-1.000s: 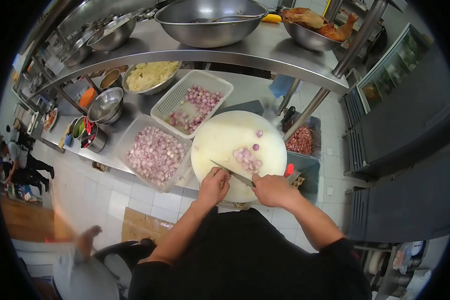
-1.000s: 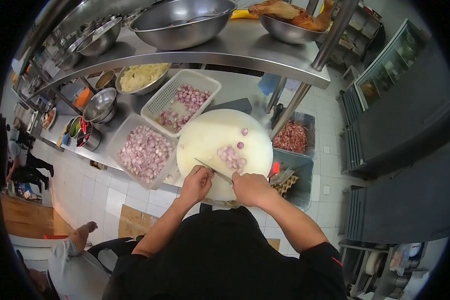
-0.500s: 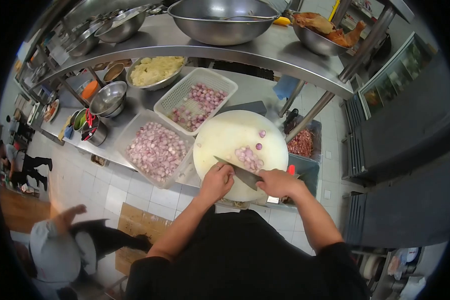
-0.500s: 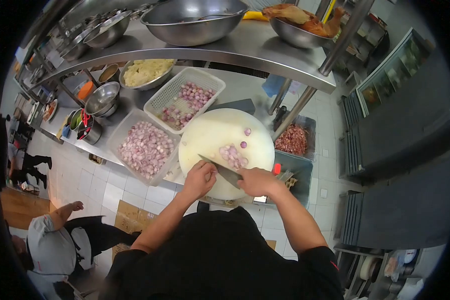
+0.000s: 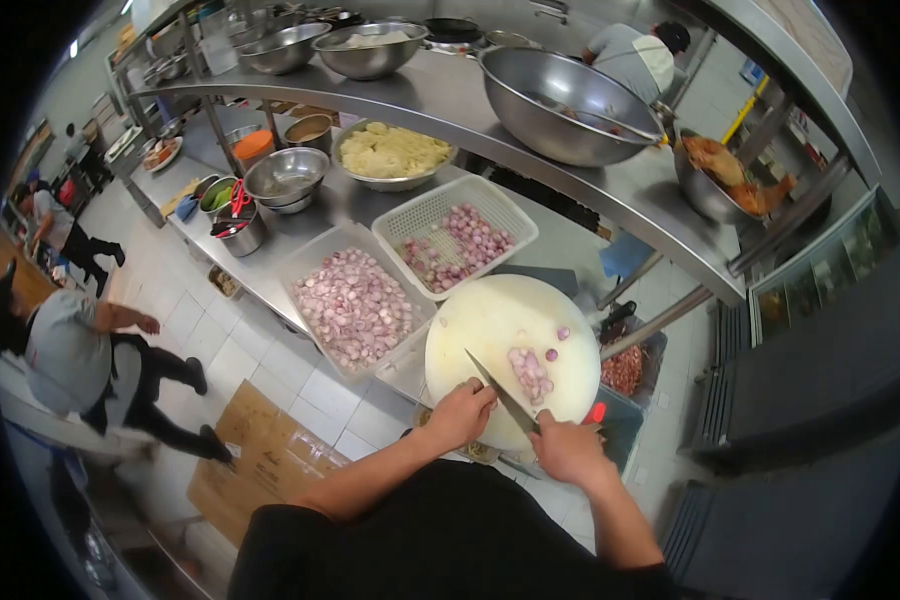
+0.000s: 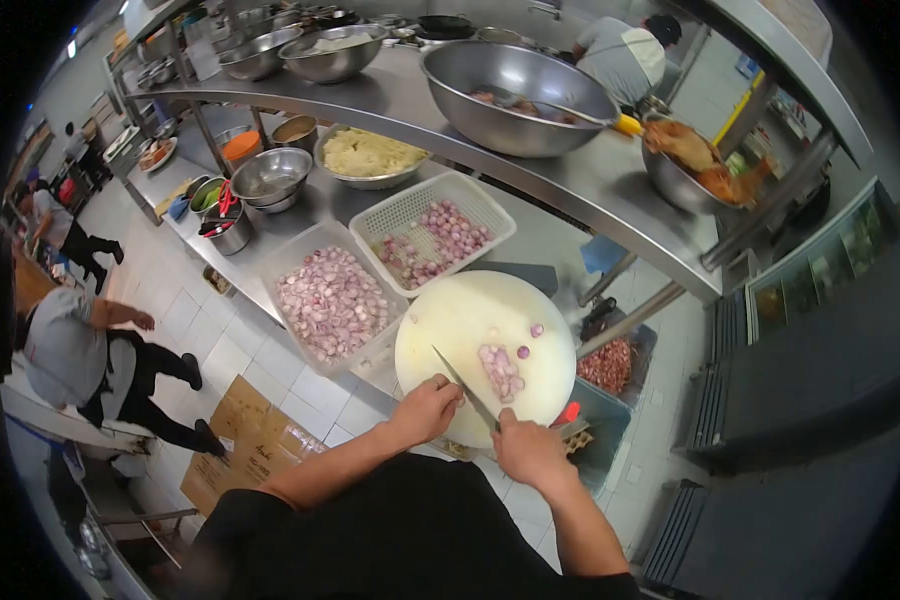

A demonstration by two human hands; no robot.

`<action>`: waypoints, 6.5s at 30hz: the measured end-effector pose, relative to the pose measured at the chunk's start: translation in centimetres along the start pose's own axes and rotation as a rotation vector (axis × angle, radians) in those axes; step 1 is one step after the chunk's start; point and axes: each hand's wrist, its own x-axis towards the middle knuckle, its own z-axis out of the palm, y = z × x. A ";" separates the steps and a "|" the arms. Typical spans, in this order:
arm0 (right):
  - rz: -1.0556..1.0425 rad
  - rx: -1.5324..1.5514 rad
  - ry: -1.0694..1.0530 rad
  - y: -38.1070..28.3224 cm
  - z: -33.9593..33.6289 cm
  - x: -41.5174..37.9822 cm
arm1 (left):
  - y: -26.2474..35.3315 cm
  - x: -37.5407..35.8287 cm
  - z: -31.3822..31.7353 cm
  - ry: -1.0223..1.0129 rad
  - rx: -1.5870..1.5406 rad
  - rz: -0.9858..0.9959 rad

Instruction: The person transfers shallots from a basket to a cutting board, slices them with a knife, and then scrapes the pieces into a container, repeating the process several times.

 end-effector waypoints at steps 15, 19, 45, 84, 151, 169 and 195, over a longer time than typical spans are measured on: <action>0.033 -0.024 -0.080 -0.5 0.6 0.6 | -0.9 -0.6 0.6 0.045 -0.018 0.018; 0.043 -0.024 -0.064 -0.2 -0.1 -0.1 | -1.2 -0.6 0.7 0.051 -0.037 0.028; 0.072 0.029 0.004 2.0 0.8 -0.2 | 0.1 0.7 2.6 -0.088 -0.123 -0.256; 0.046 0.067 -0.121 -0.1 1.3 0.8 | -2.0 -1.0 1.5 0.101 -0.020 0.206; -0.005 0.202 -0.135 3.2 0.7 -1.3 | -1.7 -0.1 0.3 -0.019 0.081 0.323; 0.005 0.343 0.004 3.7 0.8 1.2 | 1.7 10.2 -0.4 0.133 -0.041 0.215; -0.001 0.048 -0.028 1.1 -1.0 2.1 | -1.9 1.3 -1.0 -0.015 -0.130 -0.123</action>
